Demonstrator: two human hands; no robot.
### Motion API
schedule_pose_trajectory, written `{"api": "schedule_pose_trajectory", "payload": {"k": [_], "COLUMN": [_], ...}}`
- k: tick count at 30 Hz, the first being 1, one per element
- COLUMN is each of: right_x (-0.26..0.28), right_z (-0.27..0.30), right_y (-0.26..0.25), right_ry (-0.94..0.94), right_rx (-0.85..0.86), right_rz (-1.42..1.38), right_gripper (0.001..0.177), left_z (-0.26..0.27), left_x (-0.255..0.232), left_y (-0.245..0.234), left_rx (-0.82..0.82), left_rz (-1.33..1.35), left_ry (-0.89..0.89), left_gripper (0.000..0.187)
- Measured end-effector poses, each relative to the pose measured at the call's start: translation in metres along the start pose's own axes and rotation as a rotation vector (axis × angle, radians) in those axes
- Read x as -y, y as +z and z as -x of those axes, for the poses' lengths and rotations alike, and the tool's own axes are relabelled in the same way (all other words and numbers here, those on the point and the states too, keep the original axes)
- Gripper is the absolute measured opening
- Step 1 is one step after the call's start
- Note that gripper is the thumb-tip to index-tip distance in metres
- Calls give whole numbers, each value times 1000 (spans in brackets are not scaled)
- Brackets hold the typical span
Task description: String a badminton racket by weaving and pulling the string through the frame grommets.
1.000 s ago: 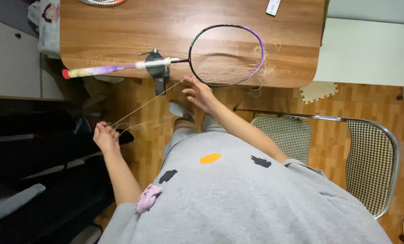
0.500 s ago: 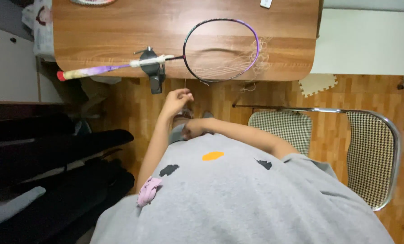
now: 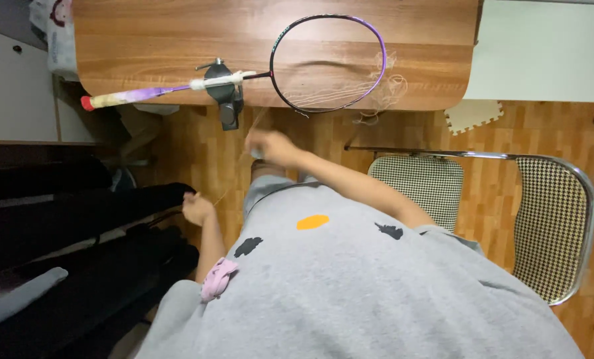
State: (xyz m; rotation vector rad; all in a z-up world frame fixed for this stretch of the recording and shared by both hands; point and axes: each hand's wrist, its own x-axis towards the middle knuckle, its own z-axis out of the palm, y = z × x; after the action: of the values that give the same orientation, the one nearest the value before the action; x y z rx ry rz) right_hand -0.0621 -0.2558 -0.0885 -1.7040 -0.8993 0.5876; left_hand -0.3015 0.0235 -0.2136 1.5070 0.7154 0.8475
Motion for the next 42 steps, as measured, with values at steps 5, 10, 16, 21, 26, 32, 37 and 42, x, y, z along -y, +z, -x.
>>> {"api": "schedule_pose_trajectory", "payload": {"k": [5, 10, 16, 21, 26, 32, 37, 42], "right_x": [89, -3, 38, 0, 65, -9, 34, 21], "right_z": [20, 19, -16, -6, 21, -3, -14, -1], "right_y": [25, 43, -63, 1, 51, 20, -25, 17], "right_ry": [17, -67, 678, 35, -50, 96, 544, -112], "right_rx": [884, 694, -252, -92, 756, 180, -256, -42], "right_rz": [281, 464, -696, -218, 96, 87, -532, -330], "right_gripper": [27, 25, 39, 15, 21, 27, 36, 18], "left_z": [-3, -16, -42, -20, -6, -33, -45, -30], "left_x": [-122, -174, -36, -14, -181, -117, 25, -66], "left_y": [150, 186, 30, -7, 156, 124, -34, 46], "left_rx": [673, 1171, -42, 35, 806, 682, -485, 135], "left_rz": [-503, -150, 66, -519, -271, -117, -61, -986], "left_ry": [-267, -571, -726, -782, -763, -423, -583, -536], "left_gripper": [32, 22, 25, 37, 35, 47, 12, 56]}}
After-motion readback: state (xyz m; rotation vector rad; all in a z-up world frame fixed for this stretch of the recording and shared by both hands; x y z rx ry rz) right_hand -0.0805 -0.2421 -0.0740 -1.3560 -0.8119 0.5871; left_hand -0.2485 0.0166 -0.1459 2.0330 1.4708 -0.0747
